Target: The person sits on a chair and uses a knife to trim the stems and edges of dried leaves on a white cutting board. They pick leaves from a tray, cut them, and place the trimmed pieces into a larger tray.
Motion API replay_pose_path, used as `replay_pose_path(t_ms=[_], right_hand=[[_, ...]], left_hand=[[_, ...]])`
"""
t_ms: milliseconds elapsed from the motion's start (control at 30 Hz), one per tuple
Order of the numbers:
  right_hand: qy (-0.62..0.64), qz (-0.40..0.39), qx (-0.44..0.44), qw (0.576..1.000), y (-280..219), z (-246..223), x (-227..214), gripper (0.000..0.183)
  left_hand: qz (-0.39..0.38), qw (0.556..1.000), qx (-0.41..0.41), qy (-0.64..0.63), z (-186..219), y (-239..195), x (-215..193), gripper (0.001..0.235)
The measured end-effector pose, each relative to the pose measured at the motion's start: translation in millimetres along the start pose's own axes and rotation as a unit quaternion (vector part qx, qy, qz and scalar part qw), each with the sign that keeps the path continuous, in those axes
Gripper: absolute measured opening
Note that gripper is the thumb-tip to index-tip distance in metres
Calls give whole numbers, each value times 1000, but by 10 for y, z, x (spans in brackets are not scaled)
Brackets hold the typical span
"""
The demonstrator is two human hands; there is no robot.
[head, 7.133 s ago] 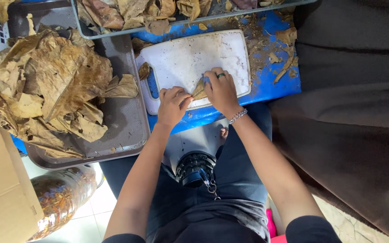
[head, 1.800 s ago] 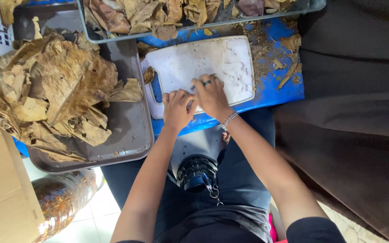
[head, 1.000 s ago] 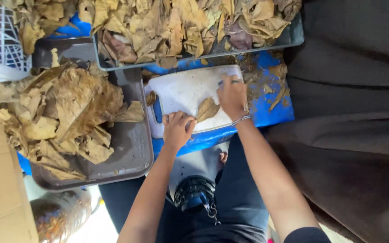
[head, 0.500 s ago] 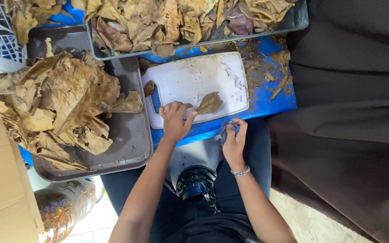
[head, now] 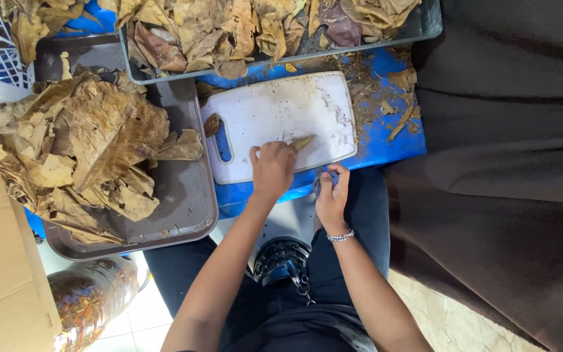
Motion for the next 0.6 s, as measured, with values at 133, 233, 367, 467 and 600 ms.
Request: replay_pose_path(t_ms=[133,233,367,467,600], right_hand=[[-183,-18,-177,967,34,-211,213,12],[-288,-102,-287,908,-65,-339,737,17],[-338,-209,-353,847,-164,-392,1507,20],[-362,-243,-332,837,-30,-300,1711,26],[-417,-230,-307,824,432,-114,1544,31]], left_hand=[[129,985,-75,-89,-97,181,-995,11],[182,964,-138,-134,-278,191,-1754,7],[284,922,-131,-228,-738,40,-2368,10],[246,939,-165,-173,-968,-92,-2722,15],[257,942,-176,-121,-1278,-312,-2946,8]])
Point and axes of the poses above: each hand's wrist, its own y-axis towards the middle knuckle, its own x-axis out of the palm, z = x × y, the point moved 8 cm from there along y, towards the middle knuckle, and after that the axes turned 6 degrees about z, right-handed, at the moved point
